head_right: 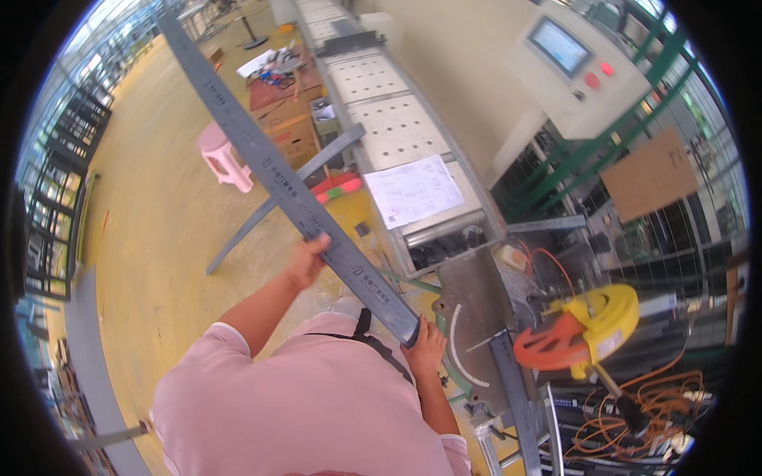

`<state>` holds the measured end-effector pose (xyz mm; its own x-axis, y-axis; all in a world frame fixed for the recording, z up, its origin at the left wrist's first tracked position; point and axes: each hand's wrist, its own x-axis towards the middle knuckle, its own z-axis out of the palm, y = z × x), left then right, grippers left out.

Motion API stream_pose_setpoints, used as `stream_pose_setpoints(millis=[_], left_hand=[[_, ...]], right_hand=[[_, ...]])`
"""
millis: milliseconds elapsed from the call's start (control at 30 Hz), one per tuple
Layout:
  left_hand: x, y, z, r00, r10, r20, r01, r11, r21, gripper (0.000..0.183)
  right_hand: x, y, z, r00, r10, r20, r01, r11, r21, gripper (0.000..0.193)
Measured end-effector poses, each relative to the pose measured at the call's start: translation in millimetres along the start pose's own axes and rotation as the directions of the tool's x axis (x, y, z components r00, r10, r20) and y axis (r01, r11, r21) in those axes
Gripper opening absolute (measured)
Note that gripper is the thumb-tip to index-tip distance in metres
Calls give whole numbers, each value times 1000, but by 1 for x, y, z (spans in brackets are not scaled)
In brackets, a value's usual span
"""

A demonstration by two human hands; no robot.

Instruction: The person picks up a long metal profile, places it on a miter saw table, and cuts it by pulling down the saw handle. They repeat this with other profiles, placing the cut pieces onto a rack and interacting with a digital control screen between cuts.

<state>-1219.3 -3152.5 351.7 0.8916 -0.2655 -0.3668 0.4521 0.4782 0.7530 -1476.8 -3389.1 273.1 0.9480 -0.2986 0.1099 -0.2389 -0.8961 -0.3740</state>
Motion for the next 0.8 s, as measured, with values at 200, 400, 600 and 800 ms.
stream_pose_setpoints(millis=[200,400,600,800], left_hand=[[81,107,-163,839,100,-535,-320,885,-337,39],[185,65,-301,682,-152,-716,-354,788,-504,40],[254,31,-396,529,-381,-759,-399,677,-618,44],[316,25,-415,452,-471,-757,-359,682,-638,45]], right_hand=[[115,-64,-2,960,-276,37,279,952,-123,76],[314,-153,4,830,-489,268,547,806,-224,82],[460,-268,46,636,-616,465,757,615,-220,82],[542,-326,96,534,-620,575,825,530,-194,85]])
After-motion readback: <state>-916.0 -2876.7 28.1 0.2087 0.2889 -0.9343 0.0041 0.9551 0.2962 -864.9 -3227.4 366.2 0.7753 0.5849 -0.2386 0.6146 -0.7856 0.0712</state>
